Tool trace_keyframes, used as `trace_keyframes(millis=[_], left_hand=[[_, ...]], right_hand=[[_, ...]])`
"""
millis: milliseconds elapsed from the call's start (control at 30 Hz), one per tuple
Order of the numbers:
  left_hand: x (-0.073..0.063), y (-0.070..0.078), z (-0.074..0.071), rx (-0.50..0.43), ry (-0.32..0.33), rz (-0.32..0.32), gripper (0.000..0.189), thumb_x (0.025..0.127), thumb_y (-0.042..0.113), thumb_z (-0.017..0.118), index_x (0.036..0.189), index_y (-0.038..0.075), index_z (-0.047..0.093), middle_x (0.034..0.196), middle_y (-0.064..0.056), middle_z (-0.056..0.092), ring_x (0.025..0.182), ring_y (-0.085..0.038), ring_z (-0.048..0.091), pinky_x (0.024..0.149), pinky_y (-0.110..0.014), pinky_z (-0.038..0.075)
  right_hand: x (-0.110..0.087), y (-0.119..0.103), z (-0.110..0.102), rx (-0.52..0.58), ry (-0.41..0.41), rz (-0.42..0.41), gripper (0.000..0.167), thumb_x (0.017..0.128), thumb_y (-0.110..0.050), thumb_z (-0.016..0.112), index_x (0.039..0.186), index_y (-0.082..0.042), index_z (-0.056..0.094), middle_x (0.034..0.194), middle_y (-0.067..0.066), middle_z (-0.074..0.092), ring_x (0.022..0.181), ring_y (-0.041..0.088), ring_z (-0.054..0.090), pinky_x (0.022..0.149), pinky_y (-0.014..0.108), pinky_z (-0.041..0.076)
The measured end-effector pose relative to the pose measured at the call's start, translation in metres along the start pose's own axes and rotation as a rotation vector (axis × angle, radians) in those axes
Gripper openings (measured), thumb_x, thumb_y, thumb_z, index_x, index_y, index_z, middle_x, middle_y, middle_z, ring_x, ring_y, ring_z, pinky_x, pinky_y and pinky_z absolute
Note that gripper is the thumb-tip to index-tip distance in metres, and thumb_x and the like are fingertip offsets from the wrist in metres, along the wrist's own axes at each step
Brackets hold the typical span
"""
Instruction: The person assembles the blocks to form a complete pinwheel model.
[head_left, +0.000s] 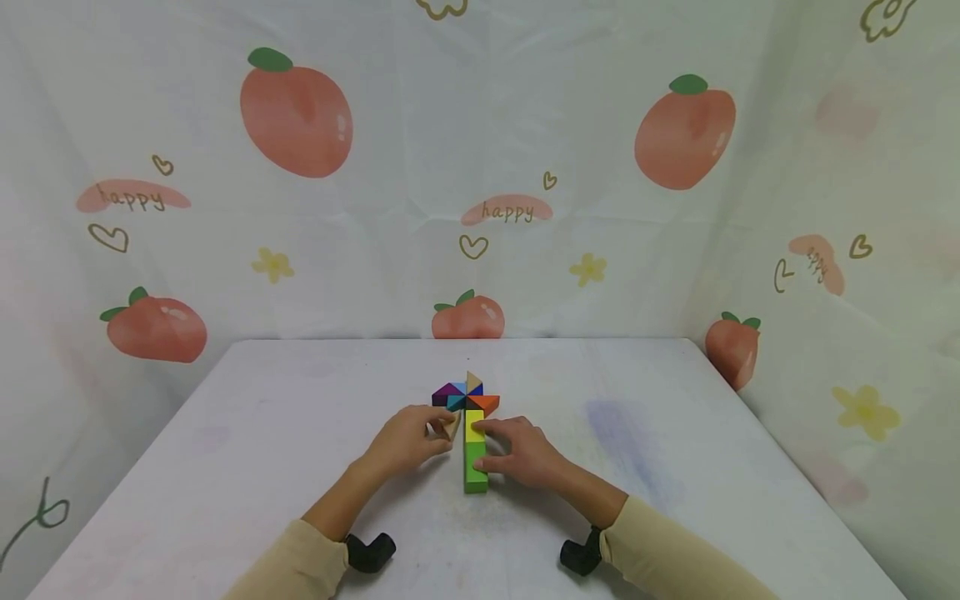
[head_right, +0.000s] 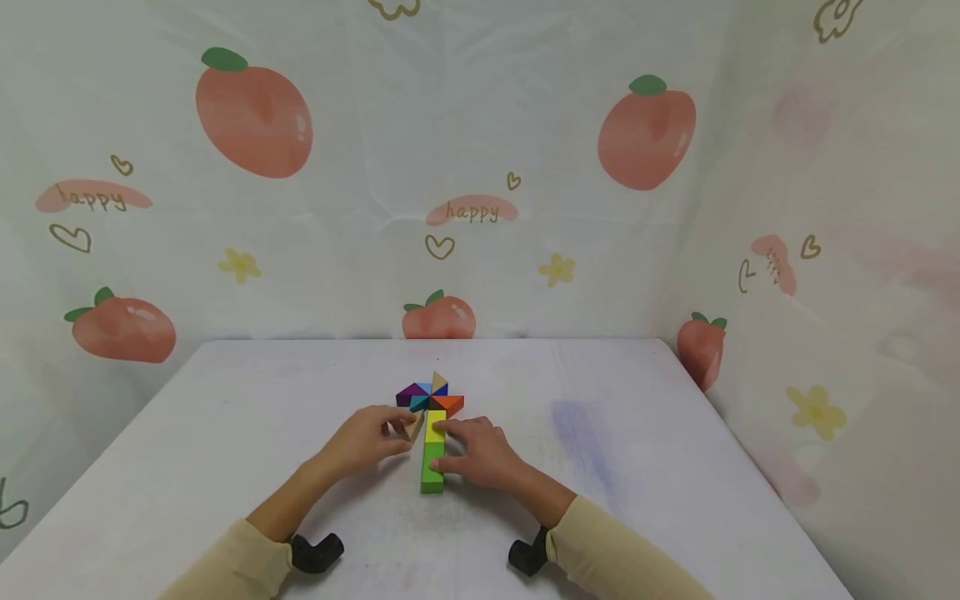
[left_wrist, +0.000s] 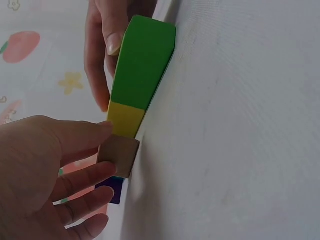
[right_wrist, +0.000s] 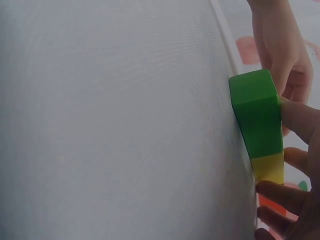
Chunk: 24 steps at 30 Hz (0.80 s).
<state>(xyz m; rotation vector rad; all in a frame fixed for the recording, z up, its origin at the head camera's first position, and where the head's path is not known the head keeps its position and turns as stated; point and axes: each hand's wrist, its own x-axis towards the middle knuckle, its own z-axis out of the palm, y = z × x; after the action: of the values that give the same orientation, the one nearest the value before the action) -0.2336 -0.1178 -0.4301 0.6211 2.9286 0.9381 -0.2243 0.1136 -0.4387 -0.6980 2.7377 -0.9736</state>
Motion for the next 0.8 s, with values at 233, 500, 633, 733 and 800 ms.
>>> trace_keyframes(millis=[233,500,633,733,800], left_hand=[[0.005,0.003,0.005,-0.003,0.04,-0.006,0.036,0.083,0.02,0.078,0.118,0.014,0.069,0.09,0.007,0.065,0.079,-0.014,0.055,0.071,-0.031,0.05],[0.01,0.001,0.01,0.021,0.062,0.002,0.035,0.084,0.02,0.078,0.118,0.014,0.07,0.092,0.007,0.066,0.08,-0.012,0.056,0.073,-0.03,0.051],[0.011,0.002,0.011,0.024,0.064,0.002,0.037,0.083,0.02,0.078,0.119,0.013,0.07,0.095,0.005,0.067,0.08,-0.013,0.056,0.074,-0.03,0.051],[0.011,0.004,0.011,0.023,0.065,-0.005,0.039,0.084,0.02,0.078,0.12,0.013,0.07,0.097,0.004,0.067,0.081,-0.014,0.055,0.074,-0.03,0.051],[0.012,0.005,0.011,0.022,0.067,-0.008,0.039,0.084,0.02,0.078,0.121,0.012,0.069,0.099,0.002,0.067,0.081,-0.014,0.056,0.074,-0.031,0.051]], right_hand=[[0.0,-0.001,0.0,-0.007,0.002,-0.008,0.061,0.084,-0.045,0.073,0.138,-0.022,0.056,0.136,0.003,0.056,0.123,0.028,0.045,0.098,0.054,0.037],[0.001,0.0,0.001,0.001,0.0,-0.014,0.062,0.084,-0.045,0.073,0.138,-0.021,0.056,0.135,0.002,0.057,0.123,0.028,0.045,0.097,0.054,0.037],[0.001,0.001,0.001,0.002,0.001,-0.014,0.062,0.084,-0.046,0.073,0.138,-0.021,0.056,0.135,0.001,0.057,0.122,0.028,0.045,0.097,0.053,0.037],[0.001,0.001,0.001,0.0,0.002,-0.02,0.062,0.084,-0.046,0.073,0.138,-0.021,0.056,0.135,0.001,0.057,0.122,0.028,0.045,0.097,0.053,0.038],[0.001,0.001,0.001,-0.002,0.003,-0.024,0.062,0.084,-0.046,0.073,0.138,-0.021,0.056,0.135,0.001,0.057,0.121,0.027,0.046,0.096,0.053,0.038]])
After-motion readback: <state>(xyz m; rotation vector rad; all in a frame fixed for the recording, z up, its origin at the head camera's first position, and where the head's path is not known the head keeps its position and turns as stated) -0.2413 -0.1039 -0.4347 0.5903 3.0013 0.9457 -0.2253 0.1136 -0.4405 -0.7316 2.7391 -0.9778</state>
